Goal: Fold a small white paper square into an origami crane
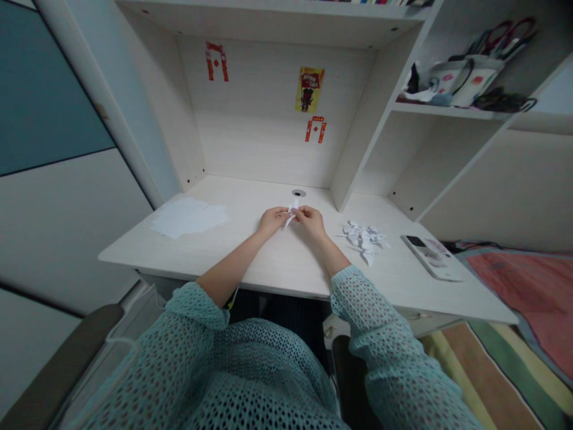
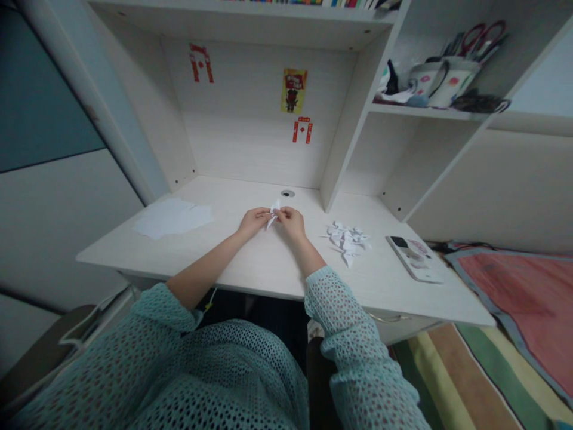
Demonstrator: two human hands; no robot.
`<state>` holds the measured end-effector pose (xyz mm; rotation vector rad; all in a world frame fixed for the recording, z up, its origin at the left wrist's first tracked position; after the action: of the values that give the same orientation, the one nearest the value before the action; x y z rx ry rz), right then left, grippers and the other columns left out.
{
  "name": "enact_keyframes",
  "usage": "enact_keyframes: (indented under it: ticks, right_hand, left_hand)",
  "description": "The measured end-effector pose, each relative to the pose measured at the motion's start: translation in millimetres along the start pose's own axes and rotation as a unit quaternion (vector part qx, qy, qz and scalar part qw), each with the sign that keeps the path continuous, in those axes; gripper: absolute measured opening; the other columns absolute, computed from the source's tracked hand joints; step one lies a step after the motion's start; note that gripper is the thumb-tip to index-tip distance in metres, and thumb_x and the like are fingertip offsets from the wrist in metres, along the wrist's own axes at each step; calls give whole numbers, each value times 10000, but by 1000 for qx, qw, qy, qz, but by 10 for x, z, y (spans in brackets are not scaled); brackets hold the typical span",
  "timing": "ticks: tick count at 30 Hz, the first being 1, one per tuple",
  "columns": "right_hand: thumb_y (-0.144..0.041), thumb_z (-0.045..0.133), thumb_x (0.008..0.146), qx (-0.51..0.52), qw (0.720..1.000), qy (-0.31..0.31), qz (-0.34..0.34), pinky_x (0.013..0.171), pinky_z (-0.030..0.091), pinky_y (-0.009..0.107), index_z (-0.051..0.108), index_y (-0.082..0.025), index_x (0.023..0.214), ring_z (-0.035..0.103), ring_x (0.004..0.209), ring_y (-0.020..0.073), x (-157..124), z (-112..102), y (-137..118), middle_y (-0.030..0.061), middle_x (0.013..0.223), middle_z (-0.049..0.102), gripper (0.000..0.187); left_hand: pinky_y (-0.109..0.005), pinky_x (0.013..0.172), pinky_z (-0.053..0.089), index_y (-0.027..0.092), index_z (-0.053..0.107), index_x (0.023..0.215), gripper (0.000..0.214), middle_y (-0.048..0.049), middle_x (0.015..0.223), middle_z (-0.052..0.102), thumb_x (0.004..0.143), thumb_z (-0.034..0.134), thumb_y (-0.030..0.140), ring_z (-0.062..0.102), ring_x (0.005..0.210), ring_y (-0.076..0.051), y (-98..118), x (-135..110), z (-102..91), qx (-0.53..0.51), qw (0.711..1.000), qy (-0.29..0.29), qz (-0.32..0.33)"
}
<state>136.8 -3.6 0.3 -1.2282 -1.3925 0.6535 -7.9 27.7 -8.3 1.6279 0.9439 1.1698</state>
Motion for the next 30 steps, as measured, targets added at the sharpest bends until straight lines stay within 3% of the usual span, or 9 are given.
enact_keyframes:
  ticks: [7, 11, 15, 20, 30]
  right_hand:
    - [-489, 626, 676, -25, 999, 47, -13, 610, 428, 255, 635, -173, 796, 581, 616, 150, 12, -34, 22, 18, 653, 642, 339]
    - [-443, 641, 674, -40, 997, 64, -33, 618, 428, 256, 643, -181, 903, 578, 627, 149, 11, -58, 6, 12, 669, 640, 349]
    - [-405, 612, 703, -31, 998, 44, -42, 622, 435, 257, 641, -185, 972, 595, 654, 152, -1, -51, -12, 20, 703, 656, 348]
    - [-346, 591, 716, -34, 998, 5, -54, 644, 445, 264, 681, -192, 881, 603, 699, 153, -10, -1, -18, 42, 822, 696, 242]
    - [-365, 603, 723, -24, 997, -44, -64, 670, 468, 270, 691, -198, 895, 605, 708, 148, -26, 16, -59, 44, 867, 705, 256]
  left_hand:
    - [-210, 549, 409, 128, 674, 894, 301, -33, 677, 674, 650, 716, 300, 568, 560, -111, 66, -34, 25, -49, 999, -10, -19]
    - [-210, 539, 417, 124, 622, 778, 234, -12, 577, 624, 632, 743, 261, 532, 498, -89, 114, -65, 58, -100, 992, -17, -69]
    - [-201, 539, 421, 135, 587, 749, 251, -19, 590, 629, 631, 755, 279, 550, 512, -89, 153, -72, 42, -118, 988, 1, -103]
    - [-210, 591, 451, 153, 565, 749, 284, -21, 639, 639, 659, 735, 362, 596, 577, -99, 191, -76, -16, -156, 977, 42, -140]
    - [-222, 634, 462, 164, 543, 706, 264, -17, 654, 625, 671, 728, 348, 604, 621, -98, 179, -80, -54, -195, 969, 54, -144]
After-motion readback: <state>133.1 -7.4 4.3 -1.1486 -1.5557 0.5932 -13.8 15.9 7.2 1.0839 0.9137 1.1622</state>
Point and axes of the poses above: each hand's wrist, its own x-axis towards the middle knuckle, its own z-axis out of the palm, y = z × x, the point moved 2 cm from there along x, towards the middle knuckle
